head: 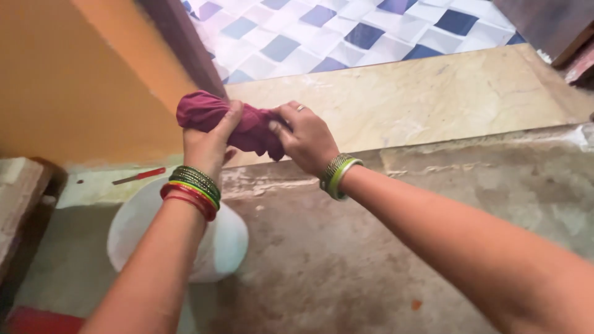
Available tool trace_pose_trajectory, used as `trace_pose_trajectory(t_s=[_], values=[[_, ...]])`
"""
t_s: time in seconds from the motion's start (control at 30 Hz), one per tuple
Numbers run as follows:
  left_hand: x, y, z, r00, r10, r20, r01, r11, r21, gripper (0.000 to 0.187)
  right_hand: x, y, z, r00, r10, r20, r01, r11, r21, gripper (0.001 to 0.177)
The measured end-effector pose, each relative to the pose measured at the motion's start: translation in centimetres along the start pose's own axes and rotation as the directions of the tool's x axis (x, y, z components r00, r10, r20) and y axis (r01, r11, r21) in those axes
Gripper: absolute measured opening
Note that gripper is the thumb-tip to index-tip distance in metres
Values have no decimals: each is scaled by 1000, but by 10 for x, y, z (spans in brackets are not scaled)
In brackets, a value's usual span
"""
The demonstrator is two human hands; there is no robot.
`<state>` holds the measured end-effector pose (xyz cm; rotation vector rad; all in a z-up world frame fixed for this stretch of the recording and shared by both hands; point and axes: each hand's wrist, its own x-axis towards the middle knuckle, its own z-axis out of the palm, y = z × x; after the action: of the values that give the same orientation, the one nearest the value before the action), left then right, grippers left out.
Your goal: The person wrings a cloth in a bucket of water and wipes a stone threshold and a concrete floor by hand. The person picks up a rug and wipes the floor area beneath it with the cloth.
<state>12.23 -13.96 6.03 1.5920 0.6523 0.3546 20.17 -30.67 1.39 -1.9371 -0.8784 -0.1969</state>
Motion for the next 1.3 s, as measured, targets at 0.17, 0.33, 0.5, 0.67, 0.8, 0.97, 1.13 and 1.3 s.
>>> trace_pose_trajectory(t_s=[0.17,0.33,0.5,0.67,0.8,0.97,1.13,1.3], values=[[4,3,56,939,332,92,-334,942,13,38,26,52,-31,954,257,-155,-212,943,256,23],[13,10,90,997,76,-21,-65,945,320,50,44,114,-41,889,346,-300,-310,937,162,30],[43,24,124,991,137,9,-112,763,637,85,31,152,-47,735,643,-216,-601,765,234,31],[57,26,155,998,29,47,-55,660,749,64,31,185,-73,691,702,-172,-666,711,224,27],[51,21,168,983,122,138,-176,405,897,47,35,202,-87,886,429,-173,-413,902,124,29],[67,23,153,937,261,233,-335,482,810,36,45,186,-82,938,200,283,-232,969,85,55],[97,35,137,838,388,385,-545,544,638,36,43,165,-77,847,311,432,-342,940,-6,54],[112,55,122,751,416,513,-648,612,453,33,54,163,-60,911,359,205,-383,919,96,36]])
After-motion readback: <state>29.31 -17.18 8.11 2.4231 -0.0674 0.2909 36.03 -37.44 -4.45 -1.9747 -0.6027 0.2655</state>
